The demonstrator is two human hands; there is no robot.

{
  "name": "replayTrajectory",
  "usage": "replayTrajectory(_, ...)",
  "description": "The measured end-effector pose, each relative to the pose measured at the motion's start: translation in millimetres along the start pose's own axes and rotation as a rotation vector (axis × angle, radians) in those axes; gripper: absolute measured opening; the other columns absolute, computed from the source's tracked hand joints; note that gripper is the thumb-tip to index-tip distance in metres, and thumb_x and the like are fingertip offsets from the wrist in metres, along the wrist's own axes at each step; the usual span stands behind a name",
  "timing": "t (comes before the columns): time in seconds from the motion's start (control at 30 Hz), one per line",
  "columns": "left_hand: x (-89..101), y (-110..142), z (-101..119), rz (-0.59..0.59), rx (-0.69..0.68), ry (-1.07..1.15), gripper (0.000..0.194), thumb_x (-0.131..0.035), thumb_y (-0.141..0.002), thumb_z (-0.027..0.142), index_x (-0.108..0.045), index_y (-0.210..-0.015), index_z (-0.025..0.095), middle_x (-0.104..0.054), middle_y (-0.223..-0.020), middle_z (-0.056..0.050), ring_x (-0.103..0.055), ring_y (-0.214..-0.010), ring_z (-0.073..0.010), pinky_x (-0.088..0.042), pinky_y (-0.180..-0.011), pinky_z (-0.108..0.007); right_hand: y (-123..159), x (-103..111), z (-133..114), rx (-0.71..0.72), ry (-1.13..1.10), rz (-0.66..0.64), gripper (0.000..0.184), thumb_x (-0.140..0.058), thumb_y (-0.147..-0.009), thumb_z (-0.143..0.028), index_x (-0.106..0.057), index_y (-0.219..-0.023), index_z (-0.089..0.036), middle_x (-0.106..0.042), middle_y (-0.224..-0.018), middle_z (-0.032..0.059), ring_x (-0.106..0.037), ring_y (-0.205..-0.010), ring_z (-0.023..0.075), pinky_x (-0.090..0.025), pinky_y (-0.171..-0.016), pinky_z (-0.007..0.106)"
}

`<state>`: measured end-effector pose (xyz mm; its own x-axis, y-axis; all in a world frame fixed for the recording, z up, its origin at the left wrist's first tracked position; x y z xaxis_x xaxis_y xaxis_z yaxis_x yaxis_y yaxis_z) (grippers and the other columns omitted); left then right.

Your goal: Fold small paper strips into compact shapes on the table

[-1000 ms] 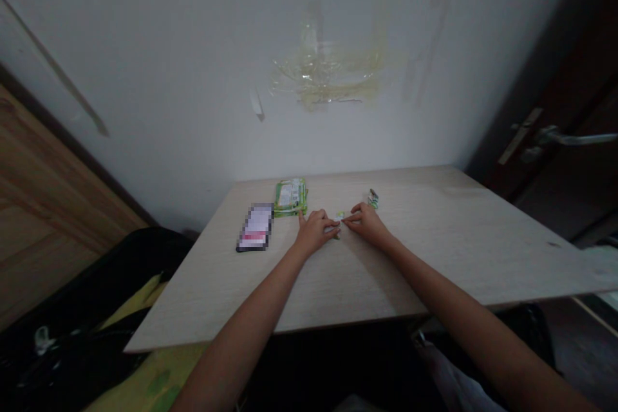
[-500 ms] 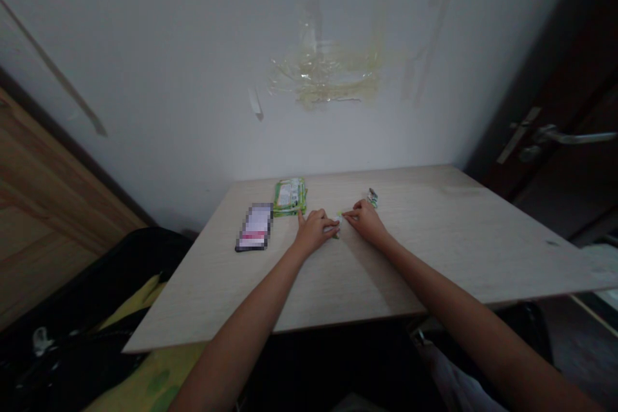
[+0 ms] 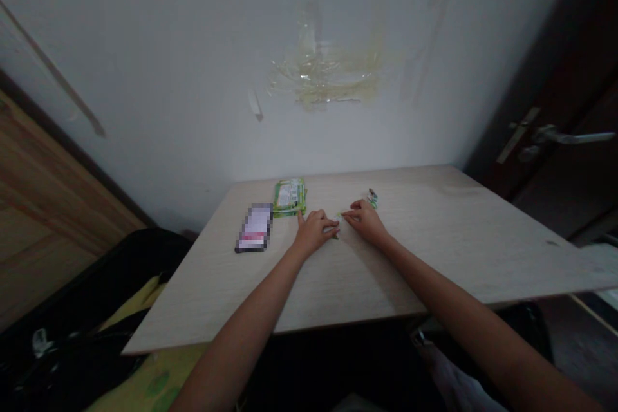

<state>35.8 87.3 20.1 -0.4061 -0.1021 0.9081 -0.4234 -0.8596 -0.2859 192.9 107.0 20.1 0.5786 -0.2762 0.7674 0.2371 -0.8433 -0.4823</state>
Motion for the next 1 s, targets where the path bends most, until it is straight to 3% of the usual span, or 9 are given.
replayTrajectory(0.43, 0.4, 0, 0, -0.013, 0.016, -0.004, 0.028, -0.06, -0.09, 0.05, -0.074, -0.111, 0.038, -0.063, -0.101, -0.001, -0.054, -0.108, -0.0221, -0.014, -0.114, -0.056, -1, -4, -5, -0.032, 0.115, -0.055, 0.028, -0.057, -0.095, -0.032, -0.076, -0.114, -0.023, -0.062, -0.108, 0.0122, -0.057, -0.104, 0.0235, -0.043, -0.097, 0.036)
replayTrajectory(1.0, 1.2, 1, 1, -0.03, 0.023, 0.0, 0.027, -0.062, -0.09, 0.047, -0.074, -0.112, 0.038, -0.062, -0.105, -0.002, -0.054, -0.109, -0.0224, -0.016, -0.117, -0.055, 0, -1, -10, -0.072, 0.105, -0.071, 0.037, -0.07, -0.085, -0.043, -0.075, -0.114, -0.02, -0.062, -0.112, 0.0128, -0.059, -0.107, 0.0244, -0.043, -0.101, 0.036)
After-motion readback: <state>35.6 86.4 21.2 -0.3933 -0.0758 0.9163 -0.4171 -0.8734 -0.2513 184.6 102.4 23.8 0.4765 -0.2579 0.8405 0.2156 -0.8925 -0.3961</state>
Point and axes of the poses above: each hand's wrist, its own y-axis away from the middle knuckle, its own x-axis out of the back of the hand, z = x × y, the point moved 9 cm from there along -y, towards the middle knuckle
